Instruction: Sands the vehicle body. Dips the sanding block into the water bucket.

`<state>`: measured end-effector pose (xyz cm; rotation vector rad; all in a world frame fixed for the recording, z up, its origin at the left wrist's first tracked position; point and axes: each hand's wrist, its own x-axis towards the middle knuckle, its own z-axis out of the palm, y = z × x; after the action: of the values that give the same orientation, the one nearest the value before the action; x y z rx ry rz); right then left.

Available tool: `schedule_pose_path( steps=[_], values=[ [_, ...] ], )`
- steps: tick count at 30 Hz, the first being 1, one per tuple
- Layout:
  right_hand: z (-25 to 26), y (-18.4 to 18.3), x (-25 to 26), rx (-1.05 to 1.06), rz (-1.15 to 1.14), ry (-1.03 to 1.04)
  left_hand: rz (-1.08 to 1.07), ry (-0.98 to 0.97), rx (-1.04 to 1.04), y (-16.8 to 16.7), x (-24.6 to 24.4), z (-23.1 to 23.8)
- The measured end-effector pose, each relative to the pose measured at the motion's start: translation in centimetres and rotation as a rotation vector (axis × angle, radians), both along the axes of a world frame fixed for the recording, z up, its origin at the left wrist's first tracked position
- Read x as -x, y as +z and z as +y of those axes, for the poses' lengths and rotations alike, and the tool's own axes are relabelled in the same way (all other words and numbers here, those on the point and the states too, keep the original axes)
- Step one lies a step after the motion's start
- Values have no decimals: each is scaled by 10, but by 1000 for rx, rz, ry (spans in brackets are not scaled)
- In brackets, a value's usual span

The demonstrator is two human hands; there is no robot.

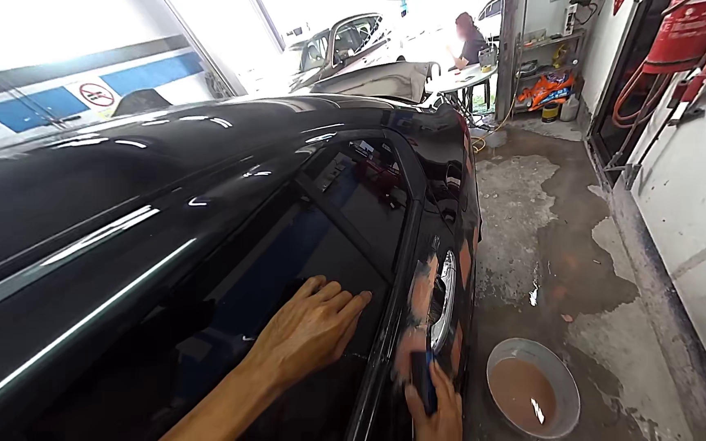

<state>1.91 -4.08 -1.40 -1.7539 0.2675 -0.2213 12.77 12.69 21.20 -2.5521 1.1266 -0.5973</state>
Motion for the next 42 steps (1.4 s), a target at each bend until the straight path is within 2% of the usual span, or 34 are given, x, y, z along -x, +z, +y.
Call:
schedule_pose_path(
  steps=[3,7,8,10,12,13,15,17,20,21,26,30,34,37,39,42],
  values=[
    [10,19,-30,-70,40,-81,3,-3,11,-1,2,0],
    [32,37,28,-163,-7,30,-4,-6,7,0,0,0],
    [31,36,26,-167,-17,24,-11,-4,9,0,-1,0],
    [24,33,-8,-81,-9,-67,-12,-3,6,0,0,0],
    [19,36,-40,-119,69,-134,-10,-10,5,1,0,-1],
    [21,41,-33,-145,81,-132,-4,-10,9,0,1,-1],
    [32,46,10,-168,6,-64,-4,-9,12,0,-2,-1],
    [38,39,43,-209,-19,14,-2,-4,15,0,-2,0],
    [28,28,4,-94,8,-99,-6,-9,5,1,0,-1],
    [26,31,-8,-115,58,-133,-7,-17,5,1,0,0],
    [36,34,38,-218,28,-14,-14,-13,11,2,-2,0],
    [27,32,-3,-142,71,-138,10,-13,2,1,1,-1],
    [35,33,32,-170,-7,-12,0,-7,14,2,-1,-1],
    [21,22,-25,-107,-52,-87,-7,-8,10,1,0,-1],
    [17,29,-62,-230,-2,-152,-14,-10,3,2,0,-1],
    [29,39,-33,-301,-39,-99,-7,-7,3,1,1,0]
  ],
)
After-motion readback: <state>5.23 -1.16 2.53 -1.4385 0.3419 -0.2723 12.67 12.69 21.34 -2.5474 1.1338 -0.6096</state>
